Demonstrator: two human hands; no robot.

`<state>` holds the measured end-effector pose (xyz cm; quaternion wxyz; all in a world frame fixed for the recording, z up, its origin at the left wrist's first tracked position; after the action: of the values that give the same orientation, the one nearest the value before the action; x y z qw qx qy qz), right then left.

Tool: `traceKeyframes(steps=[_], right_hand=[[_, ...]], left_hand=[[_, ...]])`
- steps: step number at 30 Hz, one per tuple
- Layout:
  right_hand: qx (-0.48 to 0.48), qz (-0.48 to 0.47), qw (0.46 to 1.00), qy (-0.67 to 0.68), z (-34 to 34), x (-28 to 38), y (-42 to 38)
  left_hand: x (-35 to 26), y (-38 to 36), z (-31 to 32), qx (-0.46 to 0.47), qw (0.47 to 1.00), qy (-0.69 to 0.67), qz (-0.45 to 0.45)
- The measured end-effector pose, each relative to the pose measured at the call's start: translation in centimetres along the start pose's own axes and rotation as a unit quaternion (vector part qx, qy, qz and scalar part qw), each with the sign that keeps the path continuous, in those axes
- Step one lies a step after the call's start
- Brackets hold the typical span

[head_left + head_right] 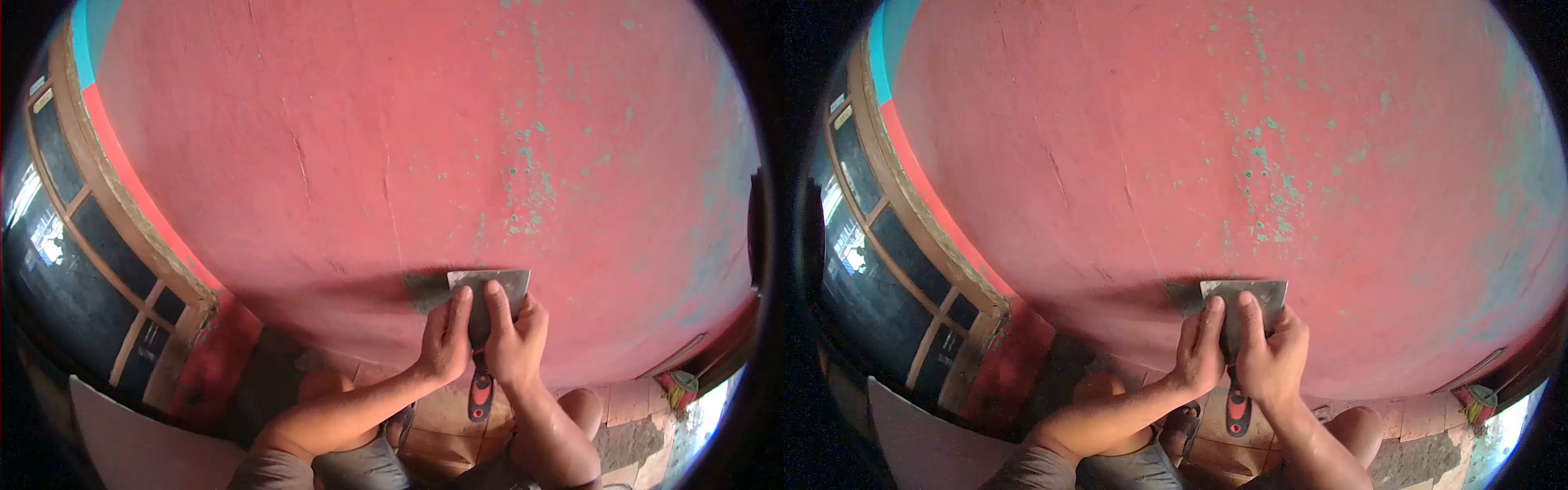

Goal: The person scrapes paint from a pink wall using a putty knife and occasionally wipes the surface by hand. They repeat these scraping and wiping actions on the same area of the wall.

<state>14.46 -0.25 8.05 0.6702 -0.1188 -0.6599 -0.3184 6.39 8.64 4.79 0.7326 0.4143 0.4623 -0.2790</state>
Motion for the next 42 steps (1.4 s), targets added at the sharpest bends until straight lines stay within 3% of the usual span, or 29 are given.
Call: traceKeyframes(steps=[7, 11, 13, 17, 22, 26, 29, 31, 33, 38, 42], right_hand=[[-0.039, -0.007, 0.999, -0.026, 3.0, -4.4, -0.4], [-0.074, -0.032, 0.994, -0.071, 3.4, -3.0, -0.1], [-0.077, -0.039, 0.990, -0.110, 3.8, -2.3, 0.4], [-0.101, -0.012, 0.991, -0.092, 3.0, -3.6, -0.4], [-0.079, 0.009, 0.994, -0.069, 3.0, -3.7, 0.0], [-0.102, -0.008, 0.993, -0.054, 2.7, -3.4, -0.3], [-0.058, 0.001, 0.995, -0.079, 3.0, -2.5, 0.4], [-0.082, 0.019, 0.993, -0.087, 2.3, -3.0, -1.0], [-0.103, 0.003, 0.991, -0.091, 2.0, -2.5, -0.7], [-0.055, -0.010, 0.994, -0.089, 2.4, -2.4, 0.0], [-0.080, -0.034, 0.992, -0.092, 2.4, -1.7, -0.1]], left_hand=[[3.2, -2.4, -4.2, -0.114, 0.989, -0.058, -0.074], [2.7, -1.6, -4.9, -0.078, 0.996, 0.030, -0.028], [2.2, -1.3, -4.7, -0.080, 0.996, -0.012, -0.045], [2.0, -1.5, -4.5, -0.089, 0.994, 0.052, -0.034], [1.6, -1.2, -4.3, -0.083, 0.995, 0.000, -0.063], [0.8, -1.1, -3.8, -0.092, 0.991, 0.079, -0.047], [1.2, -1.0, -4.0, -0.108, 0.992, 0.002, -0.070], [1.6, -1.3, -4.0, -0.107, 0.992, 0.031, -0.050], [0.8, -0.9, -3.4, -0.101, 0.992, 0.078, -0.005], [1.7, -1.1, -3.9, -0.107, 0.992, 0.027, -0.063], [0.2, -0.7, -3.5, -0.112, 0.989, 0.098, -0.010]])
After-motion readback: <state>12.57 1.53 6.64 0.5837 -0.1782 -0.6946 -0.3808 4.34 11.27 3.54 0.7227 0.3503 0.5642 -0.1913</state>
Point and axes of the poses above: each hand's wrist, its own y-axis towards the middle knuckle, its own z-axis out of the palm, x = y × z, the point moved 10 cm from there along y, towards the middle knuckle, and after that the axes turned 15 degrees about x, right-handed, at the moved point
